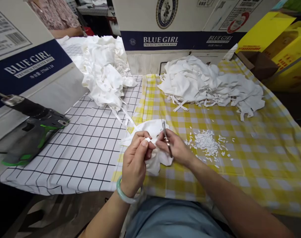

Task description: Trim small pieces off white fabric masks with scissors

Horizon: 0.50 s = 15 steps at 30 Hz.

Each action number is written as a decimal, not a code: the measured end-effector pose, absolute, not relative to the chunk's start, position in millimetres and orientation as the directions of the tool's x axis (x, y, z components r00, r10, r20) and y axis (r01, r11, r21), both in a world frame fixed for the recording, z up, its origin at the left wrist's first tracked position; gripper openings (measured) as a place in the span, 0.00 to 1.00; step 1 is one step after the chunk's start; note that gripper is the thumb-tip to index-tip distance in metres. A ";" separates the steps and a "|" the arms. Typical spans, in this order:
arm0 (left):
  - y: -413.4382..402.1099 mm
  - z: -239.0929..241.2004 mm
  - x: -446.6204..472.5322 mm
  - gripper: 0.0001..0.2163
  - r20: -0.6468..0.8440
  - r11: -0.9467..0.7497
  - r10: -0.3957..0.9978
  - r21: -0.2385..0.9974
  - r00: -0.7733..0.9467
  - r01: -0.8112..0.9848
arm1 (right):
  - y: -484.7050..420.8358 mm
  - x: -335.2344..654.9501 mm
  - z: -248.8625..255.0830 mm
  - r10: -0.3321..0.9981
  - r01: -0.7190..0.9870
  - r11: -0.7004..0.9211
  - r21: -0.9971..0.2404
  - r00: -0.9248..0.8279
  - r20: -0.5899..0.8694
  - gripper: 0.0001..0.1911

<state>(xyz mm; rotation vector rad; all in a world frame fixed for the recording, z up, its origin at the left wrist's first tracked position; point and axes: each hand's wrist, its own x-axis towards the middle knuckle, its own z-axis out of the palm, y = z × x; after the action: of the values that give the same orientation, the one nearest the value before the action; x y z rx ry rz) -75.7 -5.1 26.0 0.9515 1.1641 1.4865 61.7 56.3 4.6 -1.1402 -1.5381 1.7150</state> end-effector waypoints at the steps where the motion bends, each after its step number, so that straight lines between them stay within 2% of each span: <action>1: -6.5 21.0 -70.7 0.14 -0.005 -0.041 0.981 0.972 -0.196 -0.231 | 54.1 76.4 7.4 0.889 0.263 -0.066 -0.963 -0.422 -0.176 0.18; 3: -9.7 12.8 -60.5 0.14 -0.008 -0.026 0.988 0.977 -0.155 -0.212 | 46.2 101.3 14.1 0.916 0.483 0.125 -0.867 -0.393 -0.087 0.17; 6: -13.0 3.4 -46.6 0.14 0.018 -0.030 0.993 0.994 -0.116 -0.104 | 28.7 121.9 20.8 0.897 0.637 0.280 -0.718 -0.439 -0.040 0.19; 8: -13.8 -1.3 -39.1 0.14 0.043 -0.045 0.994 0.999 -0.100 -0.020 | 18.3 126.8 21.2 0.894 0.669 0.296 -0.682 -0.446 -0.049 0.20; 15: -14.4 -8.2 -28.0 0.13 0.168 -0.166 0.986 0.977 -0.007 0.131 | 8.7 136.3 15.6 0.900 0.653 0.291 -0.699 -0.435 -0.032 0.21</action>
<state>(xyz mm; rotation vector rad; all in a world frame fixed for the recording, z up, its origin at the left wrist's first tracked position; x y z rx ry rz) -28.0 -14.4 -8.2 1.4228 1.2347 1.2826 136.3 8.7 15.6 -1.3989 -2.1972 0.9216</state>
